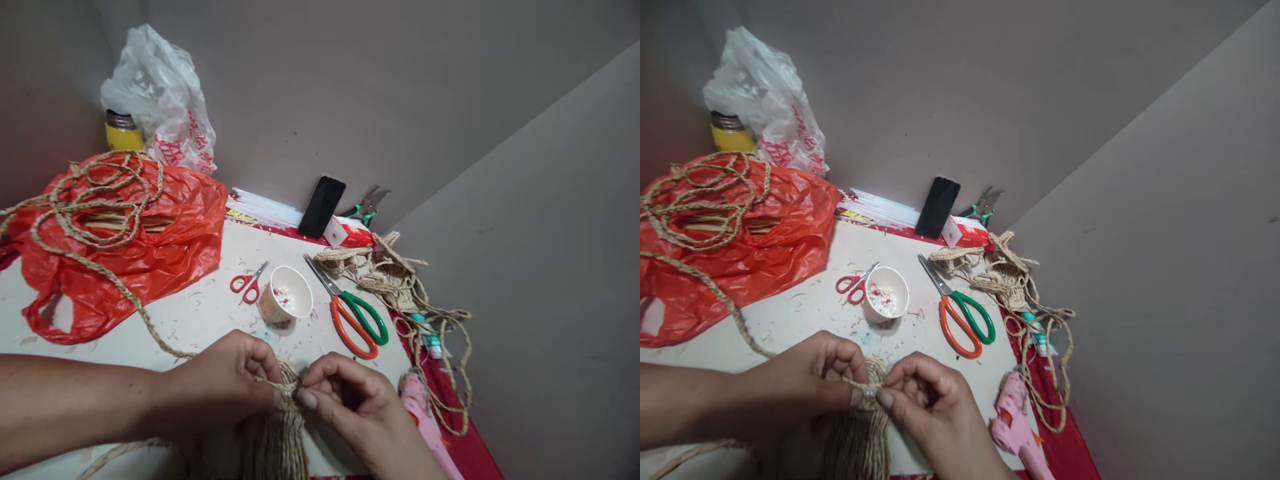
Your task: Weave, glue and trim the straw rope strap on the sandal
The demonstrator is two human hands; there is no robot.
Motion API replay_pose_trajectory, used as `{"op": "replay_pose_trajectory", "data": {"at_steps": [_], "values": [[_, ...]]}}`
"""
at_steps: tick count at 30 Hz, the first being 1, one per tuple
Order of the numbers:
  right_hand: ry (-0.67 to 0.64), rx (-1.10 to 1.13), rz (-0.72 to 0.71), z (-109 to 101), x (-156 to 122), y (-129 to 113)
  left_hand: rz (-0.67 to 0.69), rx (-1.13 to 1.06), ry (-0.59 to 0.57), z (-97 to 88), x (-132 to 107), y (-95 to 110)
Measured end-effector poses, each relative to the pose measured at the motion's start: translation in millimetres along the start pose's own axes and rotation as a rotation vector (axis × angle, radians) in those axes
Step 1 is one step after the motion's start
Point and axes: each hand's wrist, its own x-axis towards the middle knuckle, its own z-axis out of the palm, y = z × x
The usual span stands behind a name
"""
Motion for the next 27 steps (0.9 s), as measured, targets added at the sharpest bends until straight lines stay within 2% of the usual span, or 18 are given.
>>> {"op": "replay_pose_trajectory", "data": {"at_steps": [7, 14, 18, 24, 27], "values": [[0.161, -0.307, -0.275, -5.2, -9.2, 4.0, -0.023, -0.017, -0.036, -4.2, 2.8, -0.5], [0.032, -0.549, -0.495, 2.2, -3.9, 20.6, 0.05, -0.014, -0.135, -7.4, 1.8, 1.5], [0.001, -0.635, -0.503, 5.9, 1.1, 22.4, 0.068, 0.048, -0.13, -9.4, 3.4, 2.3], [-0.003, -0.585, -0.447, 4.5, 7.9, 24.6, 0.126, 0.164, -0.139, -11.9, 1.8, 6.2], [-0.018, -0.558, -0.414, 2.1, 9.2, 25.1, 0.196, 0.359, -0.07, -13.0, -0.9, 9.7]]}}
